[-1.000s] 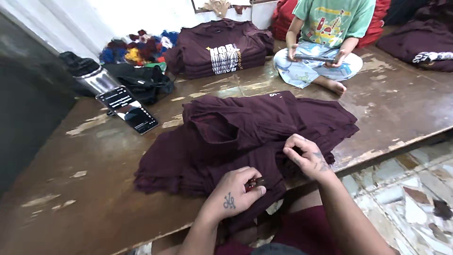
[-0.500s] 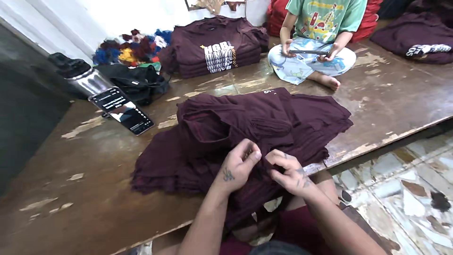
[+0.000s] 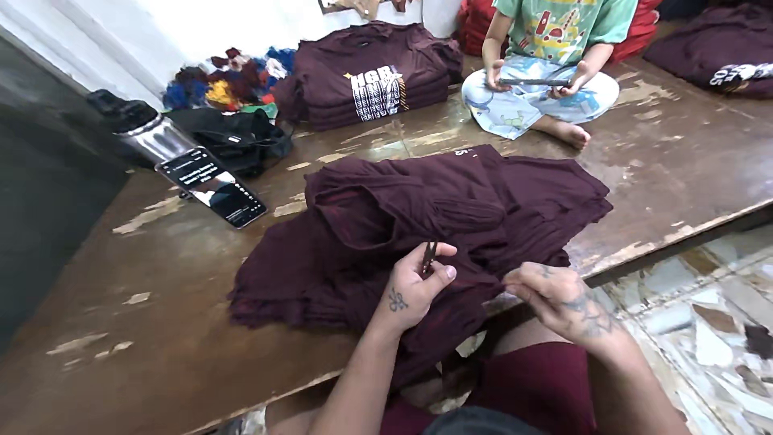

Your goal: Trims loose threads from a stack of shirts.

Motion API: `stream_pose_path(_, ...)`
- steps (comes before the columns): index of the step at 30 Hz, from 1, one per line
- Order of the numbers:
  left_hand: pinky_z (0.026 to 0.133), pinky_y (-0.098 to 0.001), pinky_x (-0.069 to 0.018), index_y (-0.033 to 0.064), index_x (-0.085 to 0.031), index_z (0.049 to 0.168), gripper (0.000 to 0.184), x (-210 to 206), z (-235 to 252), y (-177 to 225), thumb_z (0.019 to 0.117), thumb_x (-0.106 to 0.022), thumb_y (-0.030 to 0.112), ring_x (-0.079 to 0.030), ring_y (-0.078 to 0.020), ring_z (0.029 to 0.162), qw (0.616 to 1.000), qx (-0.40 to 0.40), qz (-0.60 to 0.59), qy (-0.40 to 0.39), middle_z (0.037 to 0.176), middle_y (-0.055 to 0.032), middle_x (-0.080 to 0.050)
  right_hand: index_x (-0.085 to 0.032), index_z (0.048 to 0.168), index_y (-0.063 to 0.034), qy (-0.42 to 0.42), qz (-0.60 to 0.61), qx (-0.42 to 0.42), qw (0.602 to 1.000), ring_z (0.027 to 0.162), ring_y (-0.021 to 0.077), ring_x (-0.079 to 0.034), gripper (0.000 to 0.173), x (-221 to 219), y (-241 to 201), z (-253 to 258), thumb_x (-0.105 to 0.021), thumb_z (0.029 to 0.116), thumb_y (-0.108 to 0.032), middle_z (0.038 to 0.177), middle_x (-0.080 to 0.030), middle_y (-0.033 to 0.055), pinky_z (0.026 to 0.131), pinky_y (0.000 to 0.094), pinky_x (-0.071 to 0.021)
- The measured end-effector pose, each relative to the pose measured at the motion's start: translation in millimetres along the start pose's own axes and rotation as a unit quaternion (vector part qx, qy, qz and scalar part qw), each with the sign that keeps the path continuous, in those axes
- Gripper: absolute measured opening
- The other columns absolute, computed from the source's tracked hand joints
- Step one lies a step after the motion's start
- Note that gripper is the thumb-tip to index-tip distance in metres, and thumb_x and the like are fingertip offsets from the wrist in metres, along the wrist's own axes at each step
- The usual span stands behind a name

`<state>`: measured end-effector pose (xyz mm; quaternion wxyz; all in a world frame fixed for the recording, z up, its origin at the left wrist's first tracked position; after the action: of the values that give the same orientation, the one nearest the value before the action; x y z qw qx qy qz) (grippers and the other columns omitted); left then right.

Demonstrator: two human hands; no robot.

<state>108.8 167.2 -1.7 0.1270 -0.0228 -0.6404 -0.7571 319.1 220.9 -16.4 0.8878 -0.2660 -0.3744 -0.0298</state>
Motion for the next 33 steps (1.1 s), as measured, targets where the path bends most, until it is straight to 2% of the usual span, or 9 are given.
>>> stream_pose_path(3, 0.063, -0.0124, -0.047, -0.0014, -0.068, 0.113, 0.022, -2.6, 1.7, 0.9, 0.0928, -0.06, 0.003, -0.053, 0.0064, 0.065, 1.0, 0.028, -0.001, 0.013, 0.078, 0.0102, -0.061, -0.068, 0.099, 0.001, -0.009, -0.015, -0.046, 0.999, 0.077, 0.0284, -0.07, 0.023, -6.5, -0.9, 1.0, -0.055, 0.0997, -0.018, 0.091, -0.069, 0.0183, 0.065, 0.0408, -0.0576)
stream_pose_path(6, 0.063, -0.0133, -0.0472, -0.0006, -0.068, 0.11, 0.019, -0.6, 5.1, 1.8, 0.0922, -0.059, 0.0, -0.054, 0.0051, 0.064, 0.997, 0.059, -0.025, 0.046, 0.079, 0.0086, -0.062, -0.07, 0.123, -0.0038, 0.038, -0.023, -0.042, 0.998, 0.101, 0.0378, -0.071, 0.039, -23.4, -15.1, 17.7, -0.067, 0.0953, -0.031, 0.117, -0.069, 0.0258, 0.084, 0.0476, -0.0601)
stream_pose_path(9, 0.061, -0.0131, -0.0454, -0.0002, -0.067, 0.112, 0.021, 0.2, 2.6, 0.9, 0.0926, -0.059, 0.001, -0.052, 0.0051, 0.061, 0.997, 0.064, -0.012, 0.032, 0.075, 0.0102, -0.059, -0.076, 0.099, -0.0068, 0.127, 0.034, 0.043, 0.99, 0.105, 0.0305, -0.07, 0.019, -38.8, -7.5, 20.2, -0.061, 0.0993, -0.017, 0.107, -0.073, 0.0201, 0.094, 0.037, -0.0563)
stream_pose_path(12, 0.062, -0.0156, -0.045, -0.0007, -0.064, 0.124, 0.03, 3.8, -5.3, 5.7, 0.0959, -0.057, 0.007, -0.051, 0.0023, 0.065, 0.996, 0.023, 0.09, -0.001, 0.078, 0.0062, -0.06, -0.07, 0.094, -0.0042, 0.109, 0.144, 0.034, 0.983, 0.114, 0.0167, -0.062, 0.028, -24.7, 1.3, 11.4, -0.053, 0.106, -0.024, 0.111, -0.067, 0.0171, 0.103, 0.0239, -0.0471)
stream_pose_path(15, 0.071, -0.0387, -0.0551, -0.0001, -0.059, 0.138, 0.048, 7.4, -23.5, 12.6, 0.0972, -0.057, 0.025, -0.067, -0.0201, 0.083, 0.952, -0.055, 0.301, -0.014, 0.102, -0.0104, -0.071, -0.069, 0.096, -0.004, 0.091, 0.13, 0.023, 0.987, 0.113, 0.0183, -0.062, 0.026, -22.4, -3.9, 1.6, -0.054, 0.1053, -0.024, 0.112, -0.065, 0.0201, 0.102, 0.0235, -0.0469)
stream_pose_path(19, 0.061, -0.0427, -0.0555, 0.0087, -0.075, 0.113, 0.031, 5.2, -37.9, 35.5, 0.0958, -0.056, 0.026, -0.07, -0.0288, 0.077, 0.865, -0.216, 0.452, -0.014, 0.09, -0.0122, -0.071, -0.07, 0.095, -0.0052, 0.129, 0.07, 0.023, 0.989, 0.111, 0.0227, -0.064, 0.015, -25.5, -6.9, -0.2, -0.061, 0.0991, -0.016, 0.108, -0.067, 0.0205, 0.101, 0.0252, -0.0487)
stream_pose_path(23, 0.054, -0.0402, -0.0484, 0.0118, -0.078, 0.106, 0.023, -2.8, -40.6, 47.1, 0.0923, -0.058, 0.014, -0.068, -0.0294, 0.07, 0.793, -0.283, 0.539, -0.016, 0.083, -0.0102, -0.07, -0.07, 0.092, -0.0066, 0.168, 0.033, 0.041, 0.984, 0.107, 0.0224, -0.065, 0.011, -27.3, -14.8, 2.4, -0.063, 0.0964, -0.014, 0.103, -0.067, 0.0178, 0.099, 0.0253, -0.0501)
stream_pose_path(27, 0.049, -0.0378, -0.0463, 0.0116, -0.079, 0.098, 0.022, -6.1, -38.7, 47.1, 0.0884, -0.059, 0.007, -0.066, -0.0271, 0.063, 0.777, -0.301, 0.553, -0.001, 0.077, -0.0091, -0.068, -0.068, 0.093, -0.0071, 0.163, 0.036, 0.056, 0.984, 0.11, 0.0239, -0.064, 0.014, -25.8, -18.8, 4.0, -0.06, 0.099, -0.016, 0.103, -0.067, 0.0177, 0.102, 0.0274, -0.0487)
stream_pose_path(33, 0.053, -0.0391, -0.047, 0.0117, -0.078, 0.107, 0.024, -8.4, -37.6, 41.8, 0.0916, -0.06, 0.013, -0.066, -0.0273, 0.066, 0.787, -0.309, 0.534, 0.0, 0.082, -0.0098, -0.07, -0.064, 0.096, -0.0102, 0.177, 0.059, 0.059, 0.981, 0.119, 0.019, -0.059, 0.017, -28.8, -15.9, -1.2, -0.057, 0.1038, -0.023, 0.109, -0.062, 0.013, 0.108, 0.027, -0.0446)
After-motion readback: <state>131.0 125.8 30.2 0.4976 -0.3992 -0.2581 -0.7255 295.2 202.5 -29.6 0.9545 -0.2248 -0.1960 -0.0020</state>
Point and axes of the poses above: each hand's wrist, its own z-axis towards the middle knuckle, its own x-axis out of the back of the hand, y = z × x, the point moved 3 cm from there along z, towards the middle knuckle
